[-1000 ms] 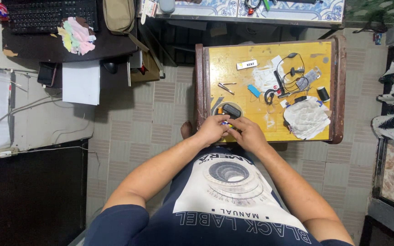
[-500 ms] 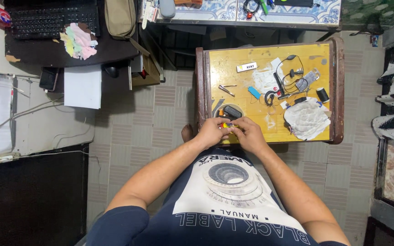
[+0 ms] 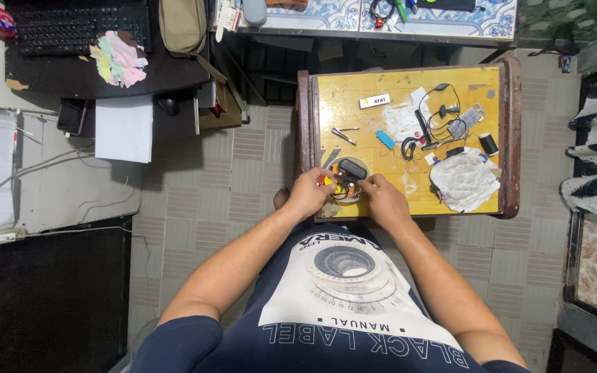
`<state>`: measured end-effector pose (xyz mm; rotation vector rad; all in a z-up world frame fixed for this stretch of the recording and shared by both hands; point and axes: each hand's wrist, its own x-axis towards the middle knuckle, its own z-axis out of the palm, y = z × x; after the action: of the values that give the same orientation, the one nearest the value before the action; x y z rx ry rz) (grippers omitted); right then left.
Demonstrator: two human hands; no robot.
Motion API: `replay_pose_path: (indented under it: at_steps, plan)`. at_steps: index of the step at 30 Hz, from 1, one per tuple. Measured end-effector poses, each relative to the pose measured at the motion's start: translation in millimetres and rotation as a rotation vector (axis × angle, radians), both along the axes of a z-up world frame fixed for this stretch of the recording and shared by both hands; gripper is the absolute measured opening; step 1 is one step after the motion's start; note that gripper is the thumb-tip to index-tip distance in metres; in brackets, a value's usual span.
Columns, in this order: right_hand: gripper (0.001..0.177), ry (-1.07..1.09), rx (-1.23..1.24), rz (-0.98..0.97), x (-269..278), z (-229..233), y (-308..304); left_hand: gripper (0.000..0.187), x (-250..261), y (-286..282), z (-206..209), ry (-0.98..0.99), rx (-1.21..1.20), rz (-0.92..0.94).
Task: The recorder is repairing or assembling small electronic components on a workbench.
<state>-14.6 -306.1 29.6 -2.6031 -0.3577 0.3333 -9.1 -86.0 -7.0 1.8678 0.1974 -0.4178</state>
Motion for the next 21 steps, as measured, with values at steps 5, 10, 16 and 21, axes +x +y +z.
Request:
replay_pose_path:
  at_steps: [5, 10, 16, 21]
  plan:
    - [0.026, -0.045, 0.139, -0.085, -1.8, 3.8, -9.9, 0.032, 1.8, 0.4, 3.9, -0.073, 0.056, -0.023]
    - [0.024, -0.107, 0.231, -0.076, -0.5, 8.2, -6.7, 0.033, 6.4, -1.7, 20.2, -0.106, 0.171, -0.084]
    - [0.028, -0.136, 0.214, 0.046, -1.0, -6.8, -1.1, 0.033, 10.3, -8.1, 24.3, -0.037, 0.195, -0.071]
    - [0.029, -0.1, 0.008, 0.123, 0.4, -1.7, 1.7, 0.022, 5.0, -10.8, 12.1, -0.075, 0.22, -0.012]
